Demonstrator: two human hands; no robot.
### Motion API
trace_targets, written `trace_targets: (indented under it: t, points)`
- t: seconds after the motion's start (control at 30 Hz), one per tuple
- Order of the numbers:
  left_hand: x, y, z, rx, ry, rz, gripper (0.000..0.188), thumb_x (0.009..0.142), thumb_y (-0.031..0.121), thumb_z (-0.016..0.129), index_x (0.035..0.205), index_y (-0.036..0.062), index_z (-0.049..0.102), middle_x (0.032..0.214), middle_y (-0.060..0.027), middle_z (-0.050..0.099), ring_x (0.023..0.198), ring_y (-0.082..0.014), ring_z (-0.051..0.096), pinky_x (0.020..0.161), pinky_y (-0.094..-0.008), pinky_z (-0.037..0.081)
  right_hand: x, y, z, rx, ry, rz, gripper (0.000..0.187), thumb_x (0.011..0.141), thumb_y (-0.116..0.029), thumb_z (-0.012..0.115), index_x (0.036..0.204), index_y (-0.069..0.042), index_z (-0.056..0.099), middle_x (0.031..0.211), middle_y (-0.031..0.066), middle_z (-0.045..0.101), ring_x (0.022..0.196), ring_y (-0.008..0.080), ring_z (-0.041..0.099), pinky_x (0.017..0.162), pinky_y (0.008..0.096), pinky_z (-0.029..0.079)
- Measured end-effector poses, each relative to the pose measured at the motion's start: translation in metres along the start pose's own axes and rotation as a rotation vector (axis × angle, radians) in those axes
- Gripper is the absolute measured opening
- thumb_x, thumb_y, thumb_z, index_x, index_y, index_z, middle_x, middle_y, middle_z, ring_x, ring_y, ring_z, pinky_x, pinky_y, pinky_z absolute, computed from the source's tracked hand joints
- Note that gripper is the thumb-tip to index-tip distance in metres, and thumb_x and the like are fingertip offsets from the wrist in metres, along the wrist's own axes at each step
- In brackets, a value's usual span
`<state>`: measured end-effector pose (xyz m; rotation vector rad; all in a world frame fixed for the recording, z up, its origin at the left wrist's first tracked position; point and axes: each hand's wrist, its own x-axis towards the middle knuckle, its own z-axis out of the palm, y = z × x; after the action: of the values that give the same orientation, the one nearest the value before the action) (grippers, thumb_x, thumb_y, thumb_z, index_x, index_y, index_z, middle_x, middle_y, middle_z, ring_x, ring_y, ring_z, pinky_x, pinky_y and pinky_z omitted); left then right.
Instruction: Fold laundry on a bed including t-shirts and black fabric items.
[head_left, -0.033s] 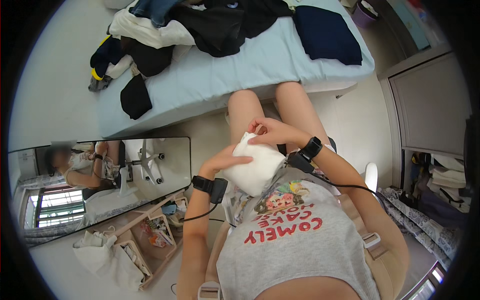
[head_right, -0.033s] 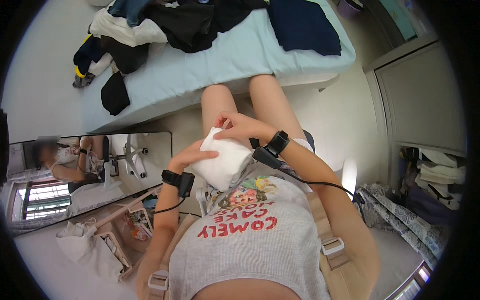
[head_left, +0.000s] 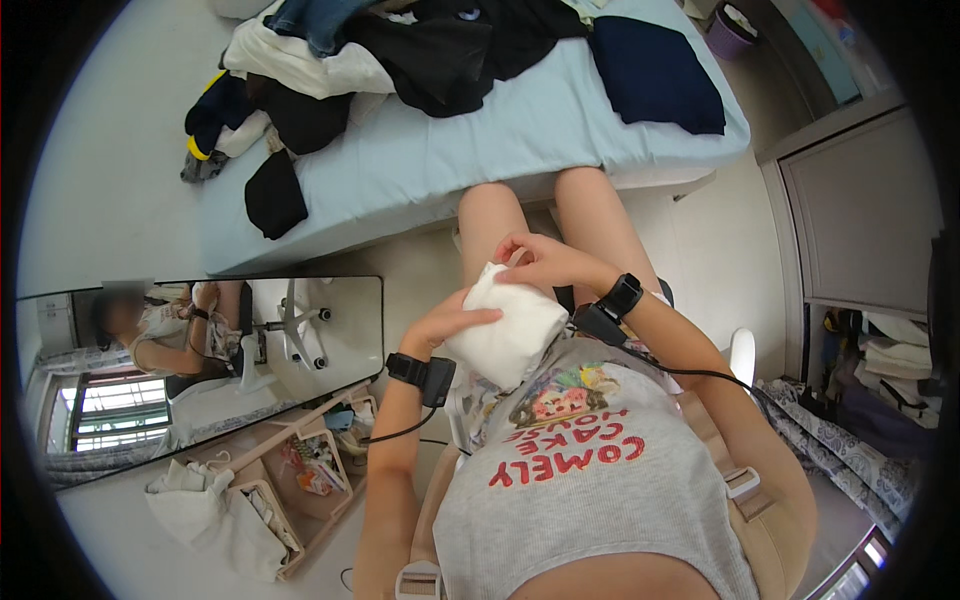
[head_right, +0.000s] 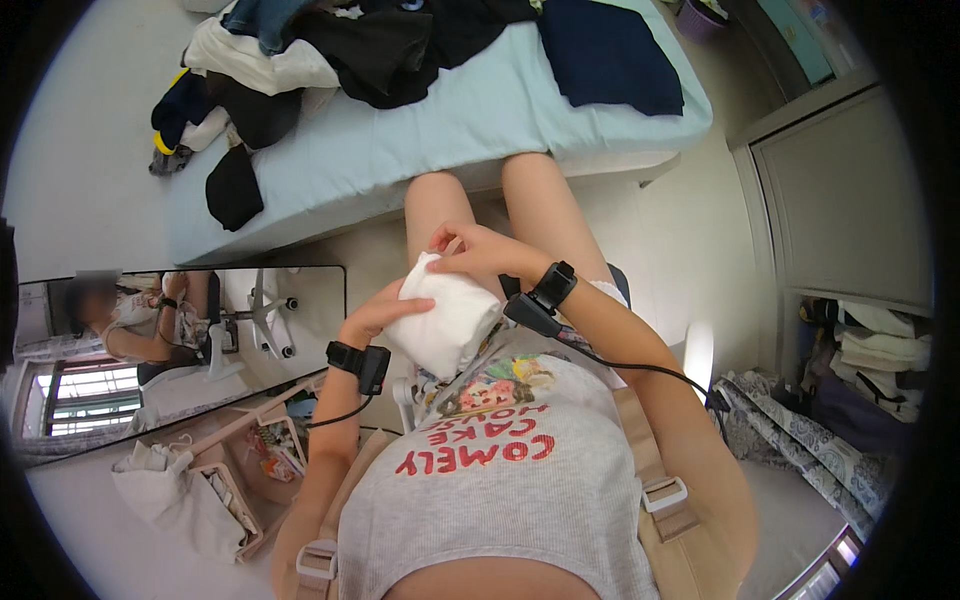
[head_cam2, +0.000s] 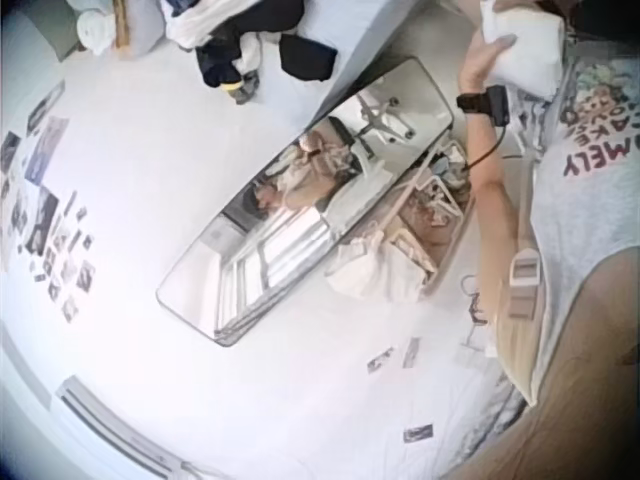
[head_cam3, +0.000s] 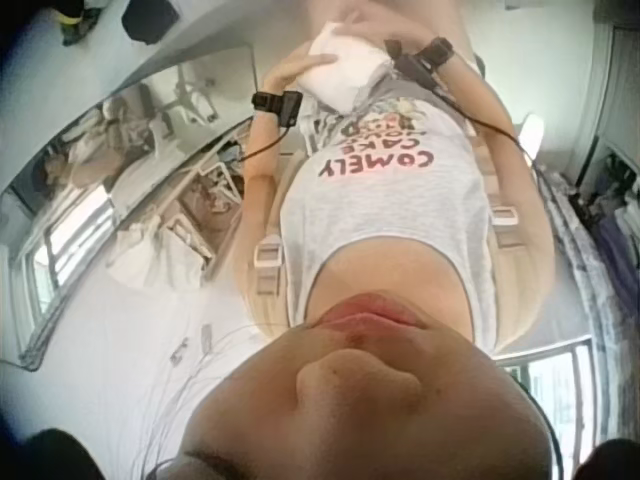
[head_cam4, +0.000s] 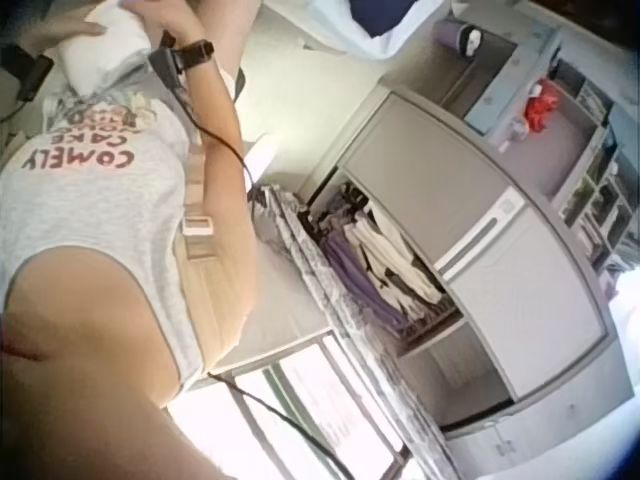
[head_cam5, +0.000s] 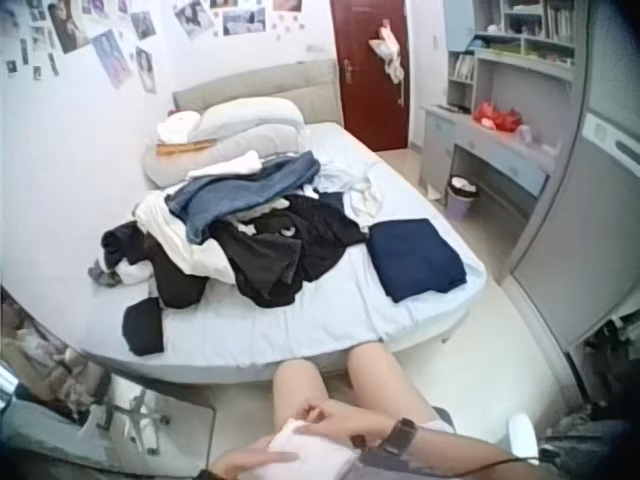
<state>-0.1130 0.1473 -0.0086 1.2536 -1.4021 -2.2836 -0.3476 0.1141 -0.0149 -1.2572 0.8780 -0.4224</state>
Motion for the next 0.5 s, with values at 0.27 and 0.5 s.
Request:
trace_targets:
  t: [0.27,0.5]
  points:
    - [-0.006,-0.003,-0.01,-0.379,0.474,0.144,0.059,0.083,0.024,0.067,0.13,0.0004,0.041,0.12,-0.0106,0.055,0.105,-0.0193,0.056,0.087,-0.0308,0.046,-0.006,-0.003,0.013,0.275,0.253,0.164,0.077,0.085,-0.042,0.063,0.138,-0.006,0.02,0.135,0.0139,0.039,0.117,0.0197,0.044,0.093,0.0367,0.041]
    - [0.027,-0.024,-0.001,-0.39,0.677,0.383,0.058,0.091,0.032,0.056,0.135,0.0027,0.032,0.128,-0.0126,0.048,0.113,-0.0208,0.051,0.091,-0.032,0.044,0.018,0.005,0.022,0.12,0.453,0.012,0.049,0.082,-0.039,0.067,0.104,0.001,0.049,0.1,0.0159,0.06,0.081,0.02,0.059,0.071,0.0334,0.048]
